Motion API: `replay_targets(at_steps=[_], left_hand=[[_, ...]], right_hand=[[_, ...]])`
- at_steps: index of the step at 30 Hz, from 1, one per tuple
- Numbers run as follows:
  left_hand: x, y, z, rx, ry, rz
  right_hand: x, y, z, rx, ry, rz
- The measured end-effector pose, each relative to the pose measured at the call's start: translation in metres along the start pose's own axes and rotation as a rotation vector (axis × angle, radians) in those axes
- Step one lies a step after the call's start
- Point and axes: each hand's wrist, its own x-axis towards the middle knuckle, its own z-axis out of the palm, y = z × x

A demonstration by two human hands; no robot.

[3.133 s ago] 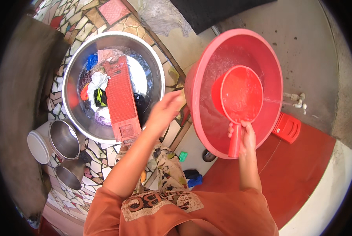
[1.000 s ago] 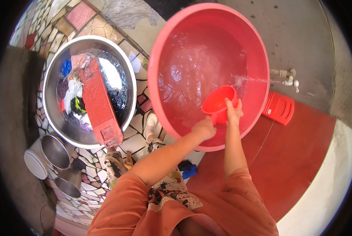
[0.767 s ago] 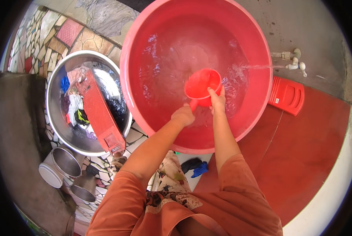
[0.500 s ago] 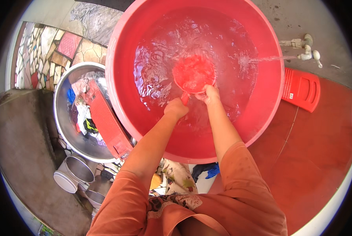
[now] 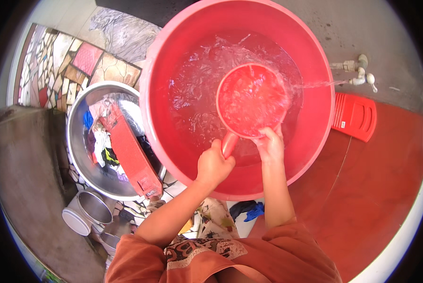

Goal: The person scrubs clothes on a washboard in a basin, empties the water, places clothes into the basin, pours clean water over them using a bailer, and washes the clothes by hand.

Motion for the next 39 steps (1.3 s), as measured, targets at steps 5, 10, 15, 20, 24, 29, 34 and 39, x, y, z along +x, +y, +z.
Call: replay_targets(at_steps=[5, 10, 15, 20, 24, 29, 34, 39], left_hand=[[-0.055, 0.012, -0.057, -0.156, 0.009, 0.006], [-0.102, -0.007, -0.128, -0.252, -0.012, -0.055], [-0.126, -0.055, -0.193, -0.4, 0.059, -0.076], [-0.141, -0.134, -0.235, -0.806, -0.028, -0.14], [-0.143, -0.191, -0.268, -1.196, -0.14, -0.205], [-0.15, -0.259, -0.285, -1.468, -0.17, -0.181], [-0.166, -0.297, -0.309, -1.725, -0.22, -0.112], [-0.181, -0.313, -0.319, -2.013, -0.453, 0.136]], right_hand=[[-0.063, -0.028, 0.055, -0.118, -0.06, -0.085], [-0.115, -0.016, 0.128, -0.286, -0.135, -0.068], [-0.143, 0.028, 0.199, -0.613, -0.222, -0.119], [-0.166, 0.105, 0.276, -0.781, -0.461, -0.206], [-0.166, 0.168, 0.304, -0.993, -0.538, -0.297], [-0.201, 0.233, 0.341, -1.244, -0.576, -0.478], [-0.236, 0.267, 0.365, -1.233, -0.773, -0.764], [-0.27, 0.27, 0.382, -1.291, -0.888, -1.031]])
